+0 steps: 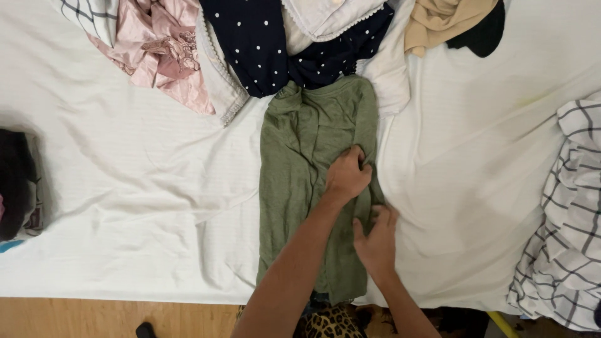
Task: The person folds several pieces of clothing on a bed, including a pink shirt, a white checkered shirt, a green shirt, and a dark blue polka-dotted shirt. They smooth out each item, fold the sides and bottom up, and place the finished items into a neat stack on the left side of the bed.
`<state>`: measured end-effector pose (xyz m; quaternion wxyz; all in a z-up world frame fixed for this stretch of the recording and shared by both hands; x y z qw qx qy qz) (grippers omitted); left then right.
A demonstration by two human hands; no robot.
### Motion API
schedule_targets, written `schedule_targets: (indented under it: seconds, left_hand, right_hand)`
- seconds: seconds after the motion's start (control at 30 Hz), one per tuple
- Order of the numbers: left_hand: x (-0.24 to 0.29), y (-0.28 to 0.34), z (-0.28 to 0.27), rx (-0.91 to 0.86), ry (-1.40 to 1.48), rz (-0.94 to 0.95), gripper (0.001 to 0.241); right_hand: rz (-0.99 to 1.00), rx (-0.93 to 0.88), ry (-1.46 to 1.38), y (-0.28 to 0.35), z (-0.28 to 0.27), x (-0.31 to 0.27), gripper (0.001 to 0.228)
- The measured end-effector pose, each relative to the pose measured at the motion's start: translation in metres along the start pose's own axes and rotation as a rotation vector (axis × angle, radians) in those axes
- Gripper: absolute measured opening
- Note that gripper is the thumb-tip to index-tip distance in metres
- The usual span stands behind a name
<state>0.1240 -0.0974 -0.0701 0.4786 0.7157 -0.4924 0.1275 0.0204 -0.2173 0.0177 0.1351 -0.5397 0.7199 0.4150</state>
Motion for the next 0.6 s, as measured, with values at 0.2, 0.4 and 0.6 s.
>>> schedule_targets:
  seconds: [0.2,0.4,0.6]
  left_hand:
    - [-0.006,0.005,-0.008,-0.055,0.087,0.032,0.025]
    - [-0.007,0.007,-0.016,-0.164,0.188,-0.026,0.028]
    - [-0.012,0.007,-0.010,-0.142,0.254,0.085,0.040]
  right_hand:
    - [-0.180,0.235,0.202,-0.003,0.002,0.029,0.071]
    - [0.288,0.115,-0.112,-0.005,0.008,0.082,0.029]
    - [0.080,0.222,-0.137,0.017,0.022,0.052,0.014]
Point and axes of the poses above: each hand's wrist, its own y-axis away from the middle knuckle, its own z-axis out of the palm, x = y × z, the point moved 5 cm from there along -y, towards the middle knuckle, and after that the axes turned 7 degrees about -y, right-handed, at the moved point
